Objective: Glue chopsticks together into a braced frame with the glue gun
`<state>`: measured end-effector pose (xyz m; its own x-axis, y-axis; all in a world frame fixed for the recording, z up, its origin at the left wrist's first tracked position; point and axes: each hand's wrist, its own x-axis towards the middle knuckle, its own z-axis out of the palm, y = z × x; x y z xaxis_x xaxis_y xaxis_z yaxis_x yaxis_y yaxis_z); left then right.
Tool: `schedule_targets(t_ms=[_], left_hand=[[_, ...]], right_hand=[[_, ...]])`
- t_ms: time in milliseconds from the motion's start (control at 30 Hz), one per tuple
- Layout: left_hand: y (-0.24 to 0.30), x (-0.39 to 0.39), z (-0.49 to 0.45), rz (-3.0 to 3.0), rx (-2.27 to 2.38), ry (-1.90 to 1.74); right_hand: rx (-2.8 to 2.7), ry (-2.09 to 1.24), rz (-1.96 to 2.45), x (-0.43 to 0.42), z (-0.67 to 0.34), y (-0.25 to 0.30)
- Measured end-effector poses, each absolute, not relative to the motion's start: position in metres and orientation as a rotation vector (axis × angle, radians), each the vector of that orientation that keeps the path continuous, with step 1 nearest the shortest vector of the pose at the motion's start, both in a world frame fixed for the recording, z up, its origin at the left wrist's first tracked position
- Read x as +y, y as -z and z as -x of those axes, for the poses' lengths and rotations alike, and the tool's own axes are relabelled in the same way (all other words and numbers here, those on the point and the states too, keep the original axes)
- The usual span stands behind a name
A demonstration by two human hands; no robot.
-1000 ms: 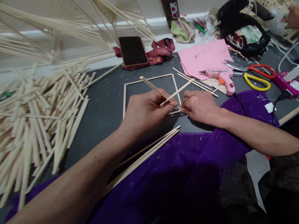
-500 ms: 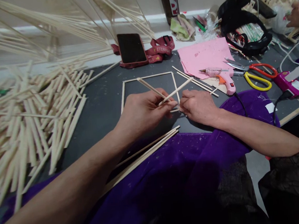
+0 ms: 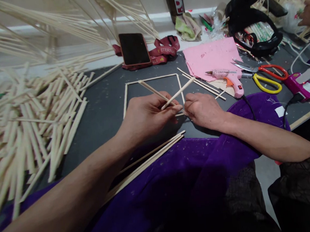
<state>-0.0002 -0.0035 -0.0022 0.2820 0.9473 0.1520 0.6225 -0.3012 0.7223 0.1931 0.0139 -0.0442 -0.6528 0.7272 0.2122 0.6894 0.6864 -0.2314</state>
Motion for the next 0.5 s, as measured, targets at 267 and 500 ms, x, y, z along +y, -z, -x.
schedule_targets(t_ms=[267, 500], left_hand=[[0.001, -0.003, 0.001, -2.027, 1.412, -0.763], [0.002, -0.003, 0.002, -1.997, 1.471, -0.718]], right_hand=[[-2.634, -0.215, 1.170, 0.013, -0.189, 0.038], [-2.644, -0.442, 1.172, 0.020, -0.198, 0.031]])
